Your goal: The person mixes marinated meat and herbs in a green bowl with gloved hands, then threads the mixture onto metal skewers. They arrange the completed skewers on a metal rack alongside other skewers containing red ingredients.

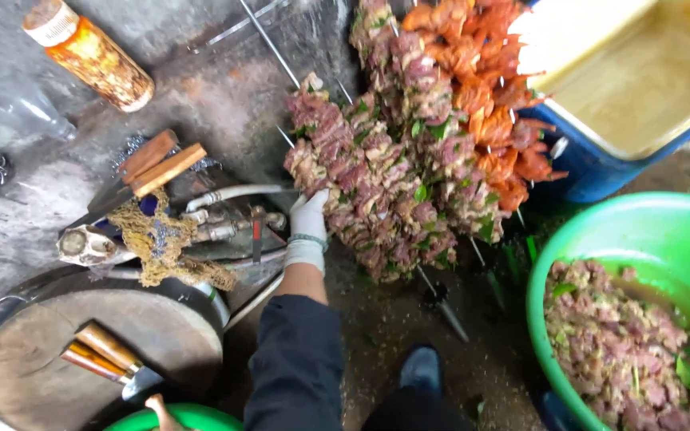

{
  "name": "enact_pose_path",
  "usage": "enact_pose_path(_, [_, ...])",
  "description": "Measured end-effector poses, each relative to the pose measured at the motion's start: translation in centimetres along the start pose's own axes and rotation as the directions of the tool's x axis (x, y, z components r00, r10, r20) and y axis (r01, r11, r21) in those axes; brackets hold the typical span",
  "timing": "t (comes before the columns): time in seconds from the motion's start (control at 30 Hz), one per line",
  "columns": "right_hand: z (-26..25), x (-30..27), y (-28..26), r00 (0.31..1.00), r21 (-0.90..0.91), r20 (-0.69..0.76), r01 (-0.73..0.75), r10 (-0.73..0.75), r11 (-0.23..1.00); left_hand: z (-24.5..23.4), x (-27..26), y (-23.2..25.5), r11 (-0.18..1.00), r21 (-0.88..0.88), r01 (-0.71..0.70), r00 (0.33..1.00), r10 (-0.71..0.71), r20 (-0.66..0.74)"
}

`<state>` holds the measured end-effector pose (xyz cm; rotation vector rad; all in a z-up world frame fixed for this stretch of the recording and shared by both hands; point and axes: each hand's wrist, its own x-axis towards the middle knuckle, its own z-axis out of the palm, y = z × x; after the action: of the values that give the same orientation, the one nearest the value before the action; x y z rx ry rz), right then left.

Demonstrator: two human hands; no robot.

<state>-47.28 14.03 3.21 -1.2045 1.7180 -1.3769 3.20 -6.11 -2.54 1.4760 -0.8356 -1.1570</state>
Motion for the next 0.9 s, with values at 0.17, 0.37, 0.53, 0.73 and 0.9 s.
enact_pose_path(0.17, [-0.9,0.9,0.3,0.999,-0.028,-0.032,-0.019,0.019,0.999,0.1,0.8,3.6,0.898,-0.301,-0.322,0.944,0.329,-0.026])
enact_pose_path(0.37, [-3.8,0.3,1.3,0.992,-0.064,-0.105,-0.083,0.076,0.995,1.9,2.0,7.4,0.921,-0.229,-0.316,0.936,0.264,-0.232])
enact_pose_path(0.53, [-4.5,-0.6,0.5,0.986,-0.045,-0.142,-0.089,0.082,0.995,1.9,0.0,9.2,0.987,-0.129,-0.1,0.968,0.066,-0.243])
enact_pose_path(0.73, [-2.0,-3.2,-7.8,0.944,0.084,-0.307,-0.097,0.118,0.992,-0.8,1.2,7.7,0.978,0.071,-0.194,0.968,0.202,-0.148])
enact_pose_path(0.9, [-3.3,-6.3,-8.5,0.948,-0.151,-0.174,-0.294,0.267,0.944,0.4,-5.6,9.0,0.344,0.58,-0.738,0.362,0.928,-0.09])
